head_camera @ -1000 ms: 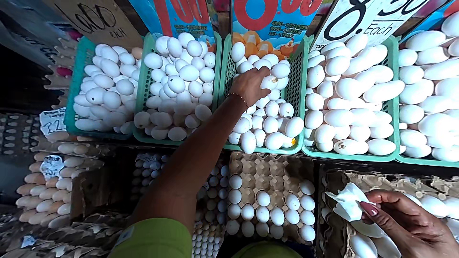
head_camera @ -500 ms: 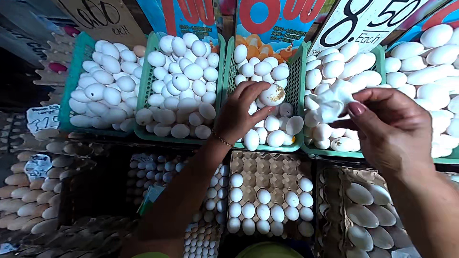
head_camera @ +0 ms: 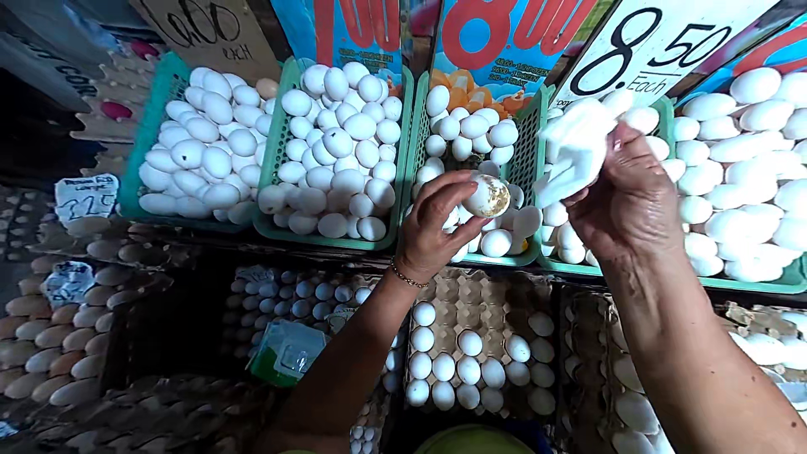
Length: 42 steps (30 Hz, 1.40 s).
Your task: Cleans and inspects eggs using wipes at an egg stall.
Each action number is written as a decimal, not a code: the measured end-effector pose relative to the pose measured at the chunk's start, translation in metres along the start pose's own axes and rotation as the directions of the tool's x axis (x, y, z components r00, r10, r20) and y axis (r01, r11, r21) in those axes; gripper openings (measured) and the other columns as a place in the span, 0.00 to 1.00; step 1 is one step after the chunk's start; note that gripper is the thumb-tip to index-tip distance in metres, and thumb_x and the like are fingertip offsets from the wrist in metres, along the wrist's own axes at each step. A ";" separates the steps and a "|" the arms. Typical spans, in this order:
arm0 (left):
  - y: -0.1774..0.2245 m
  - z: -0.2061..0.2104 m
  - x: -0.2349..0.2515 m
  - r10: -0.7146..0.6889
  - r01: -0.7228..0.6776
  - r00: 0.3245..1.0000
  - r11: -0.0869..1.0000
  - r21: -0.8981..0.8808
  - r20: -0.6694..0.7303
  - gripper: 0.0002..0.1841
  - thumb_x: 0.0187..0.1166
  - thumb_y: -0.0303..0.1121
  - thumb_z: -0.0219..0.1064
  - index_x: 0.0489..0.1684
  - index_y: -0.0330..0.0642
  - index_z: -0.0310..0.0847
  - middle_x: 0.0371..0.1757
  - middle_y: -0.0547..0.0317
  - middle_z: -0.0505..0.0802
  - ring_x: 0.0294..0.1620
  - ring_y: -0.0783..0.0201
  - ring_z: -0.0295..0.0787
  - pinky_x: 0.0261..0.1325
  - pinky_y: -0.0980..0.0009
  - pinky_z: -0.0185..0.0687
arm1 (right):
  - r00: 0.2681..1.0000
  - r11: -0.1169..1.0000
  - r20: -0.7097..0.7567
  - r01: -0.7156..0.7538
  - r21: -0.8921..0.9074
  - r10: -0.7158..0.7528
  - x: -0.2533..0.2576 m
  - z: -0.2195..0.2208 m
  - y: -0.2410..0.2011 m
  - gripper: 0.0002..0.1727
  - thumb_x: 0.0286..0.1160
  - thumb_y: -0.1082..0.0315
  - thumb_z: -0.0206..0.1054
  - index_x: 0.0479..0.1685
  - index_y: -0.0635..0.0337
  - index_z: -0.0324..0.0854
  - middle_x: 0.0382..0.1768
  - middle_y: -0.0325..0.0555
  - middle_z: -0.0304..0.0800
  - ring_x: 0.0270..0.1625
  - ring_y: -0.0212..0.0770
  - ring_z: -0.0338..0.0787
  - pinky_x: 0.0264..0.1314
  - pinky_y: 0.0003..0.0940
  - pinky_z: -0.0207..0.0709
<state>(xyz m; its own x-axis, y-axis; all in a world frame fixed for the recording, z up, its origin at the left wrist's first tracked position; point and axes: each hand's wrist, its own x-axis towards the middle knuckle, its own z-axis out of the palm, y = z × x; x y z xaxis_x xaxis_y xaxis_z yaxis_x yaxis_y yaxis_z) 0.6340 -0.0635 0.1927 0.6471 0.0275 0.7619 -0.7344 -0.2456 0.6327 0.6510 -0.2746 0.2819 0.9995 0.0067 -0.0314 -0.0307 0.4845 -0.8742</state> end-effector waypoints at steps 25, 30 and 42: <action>-0.054 -0.077 -0.044 -0.258 0.431 0.879 0.790 0.436 -0.401 0.30 0.76 0.38 0.77 0.73 0.28 0.75 0.69 0.37 0.84 0.72 0.55 0.80 0.76 0.66 0.75 | 0.884 0.011 0.455 0.456 -0.890 0.104 0.132 0.001 0.087 0.12 0.82 0.75 0.61 0.56 0.68 0.87 0.58 0.63 0.90 0.62 0.61 0.90 0.71 0.59 0.79; -0.059 -0.071 -0.049 -0.196 0.388 0.885 0.811 0.437 -0.421 0.28 0.76 0.37 0.77 0.71 0.29 0.77 0.70 0.39 0.83 0.74 0.56 0.79 0.78 0.65 0.75 | 0.830 -0.142 0.342 0.441 -0.886 0.441 0.163 0.001 0.145 0.14 0.84 0.68 0.63 0.59 0.58 0.91 0.59 0.64 0.92 0.67 0.68 0.88 0.73 0.70 0.73; -0.050 -0.080 -0.053 -0.207 0.386 0.870 0.851 0.355 -0.448 0.29 0.73 0.35 0.79 0.71 0.32 0.77 0.68 0.46 0.84 0.72 0.58 0.81 0.73 0.64 0.80 | 0.809 -0.341 0.158 0.404 -0.849 0.566 0.162 0.010 0.172 0.19 0.78 0.73 0.66 0.67 0.61 0.85 0.64 0.68 0.87 0.70 0.71 0.85 0.72 0.72 0.74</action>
<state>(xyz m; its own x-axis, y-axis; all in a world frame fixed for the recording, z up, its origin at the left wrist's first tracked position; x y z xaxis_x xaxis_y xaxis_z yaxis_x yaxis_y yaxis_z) 0.6203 0.0253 0.1319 0.6230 0.5092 0.5937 -0.3028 -0.5429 0.7833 0.8081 -0.1812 0.1317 0.7926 0.4177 -0.4442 0.4062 -0.9050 -0.1261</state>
